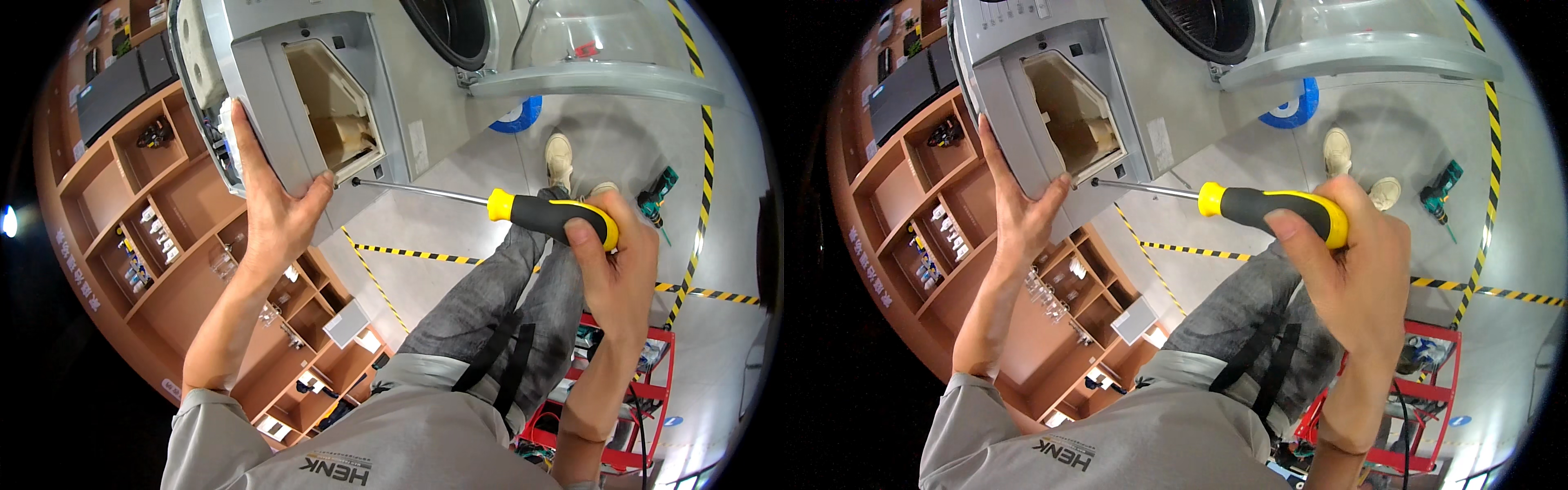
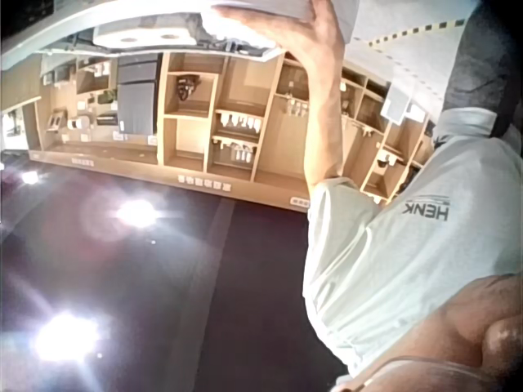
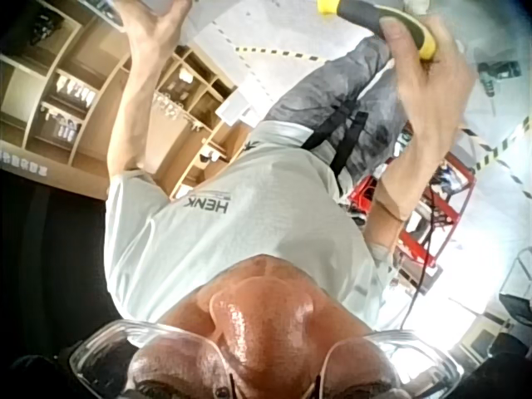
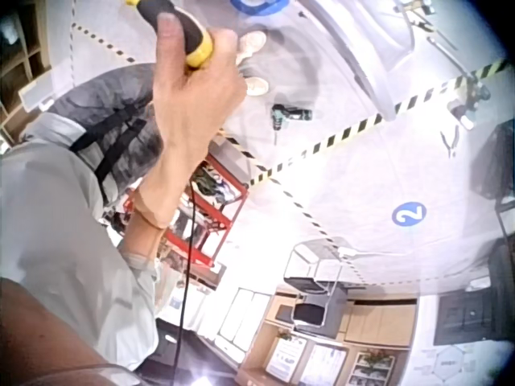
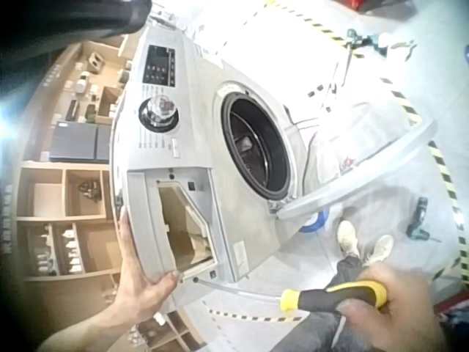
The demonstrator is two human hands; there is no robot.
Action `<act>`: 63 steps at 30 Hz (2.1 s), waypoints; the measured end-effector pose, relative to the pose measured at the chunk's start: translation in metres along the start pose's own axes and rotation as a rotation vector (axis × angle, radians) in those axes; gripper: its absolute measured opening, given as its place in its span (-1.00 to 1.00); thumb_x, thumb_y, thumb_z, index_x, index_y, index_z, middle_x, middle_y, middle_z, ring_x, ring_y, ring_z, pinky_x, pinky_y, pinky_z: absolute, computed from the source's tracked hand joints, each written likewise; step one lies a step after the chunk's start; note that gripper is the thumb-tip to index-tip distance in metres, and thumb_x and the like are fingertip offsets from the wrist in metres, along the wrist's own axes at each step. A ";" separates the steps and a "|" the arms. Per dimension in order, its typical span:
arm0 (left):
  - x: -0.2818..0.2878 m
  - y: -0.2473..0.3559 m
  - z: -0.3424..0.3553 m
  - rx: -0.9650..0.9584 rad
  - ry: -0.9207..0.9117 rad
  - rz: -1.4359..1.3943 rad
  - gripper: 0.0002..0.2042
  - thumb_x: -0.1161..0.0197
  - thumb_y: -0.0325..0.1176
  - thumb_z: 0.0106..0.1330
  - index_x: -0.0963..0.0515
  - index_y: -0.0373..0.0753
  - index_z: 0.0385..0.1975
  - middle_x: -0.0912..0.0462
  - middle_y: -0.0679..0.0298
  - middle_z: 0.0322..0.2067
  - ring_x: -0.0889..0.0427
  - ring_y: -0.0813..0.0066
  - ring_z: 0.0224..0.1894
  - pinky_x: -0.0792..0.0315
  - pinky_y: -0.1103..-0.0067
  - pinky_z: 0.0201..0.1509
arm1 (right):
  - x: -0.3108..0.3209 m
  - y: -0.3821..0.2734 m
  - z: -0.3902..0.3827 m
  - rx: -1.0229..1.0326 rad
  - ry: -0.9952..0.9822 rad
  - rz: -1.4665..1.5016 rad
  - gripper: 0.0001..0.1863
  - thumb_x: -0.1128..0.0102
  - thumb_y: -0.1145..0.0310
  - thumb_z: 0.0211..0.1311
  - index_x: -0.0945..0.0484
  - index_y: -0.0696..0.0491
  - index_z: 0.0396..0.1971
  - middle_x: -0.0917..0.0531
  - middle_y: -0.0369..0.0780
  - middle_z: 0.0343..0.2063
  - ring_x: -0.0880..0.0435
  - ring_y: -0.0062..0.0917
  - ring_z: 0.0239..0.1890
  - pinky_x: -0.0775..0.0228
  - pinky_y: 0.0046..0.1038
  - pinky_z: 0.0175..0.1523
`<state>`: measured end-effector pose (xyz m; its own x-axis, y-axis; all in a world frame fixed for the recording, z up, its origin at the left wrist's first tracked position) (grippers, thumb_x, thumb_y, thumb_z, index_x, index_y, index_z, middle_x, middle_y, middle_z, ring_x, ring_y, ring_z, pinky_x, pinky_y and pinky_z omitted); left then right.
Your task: The person disassembles the top and front components of a washing machine by hand and with a screwdriver, removes the detergent drawer, and works on the internal wiring and structural screws.
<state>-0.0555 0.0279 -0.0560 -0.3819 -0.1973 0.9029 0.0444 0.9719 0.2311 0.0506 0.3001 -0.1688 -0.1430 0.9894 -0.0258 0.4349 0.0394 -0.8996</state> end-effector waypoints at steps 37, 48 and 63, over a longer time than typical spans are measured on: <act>-0.003 -0.002 -0.001 0.001 -0.006 -0.092 0.02 -0.22 -0.53 0.00 0.45 -0.34 0.35 0.03 -0.12 0.30 -0.15 0.12 0.29 -0.09 0.38 0.33 | -0.005 0.022 0.000 -0.250 0.079 0.176 -0.66 -0.43 0.33 -0.04 -0.50 0.13 -0.30 -0.54 -0.28 -0.48 -0.50 -0.62 -0.41 -0.30 -0.61 -0.29; -0.001 0.001 -0.002 -0.011 0.004 -0.066 0.02 -0.20 -0.53 0.01 0.46 -0.34 0.35 -0.01 -0.10 0.29 -0.21 0.16 0.25 -0.17 0.40 0.29 | -0.007 0.021 -0.002 -0.093 0.221 0.424 -0.68 -0.41 0.43 -0.03 -0.50 0.14 -0.27 -0.54 -0.31 -0.40 -0.50 -0.68 -0.33 -0.34 -0.65 -0.23; 0.000 0.001 0.000 -0.026 0.008 0.028 0.03 -0.22 -0.52 0.00 0.45 -0.33 0.36 -0.02 -0.11 0.28 -0.20 0.15 0.25 -0.15 0.39 0.30 | 0.008 0.034 -0.005 -0.168 0.208 0.290 -0.76 -0.29 0.41 0.09 -0.55 0.14 -0.23 -0.55 -0.32 -0.44 -0.43 -0.74 -0.49 -0.23 -0.70 -0.39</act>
<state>-0.0554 0.0284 -0.0557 -0.3725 -0.1712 0.9121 0.0789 0.9735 0.2149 0.0685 0.3104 -0.1977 0.1825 0.9694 -0.1639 0.5730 -0.2403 -0.7835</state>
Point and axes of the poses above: each hand's wrist, its own z-axis towards the middle knuckle, its own x-axis out of the back of the hand, y = z × x, the point moved 9 cm from there along z, towards the middle knuckle
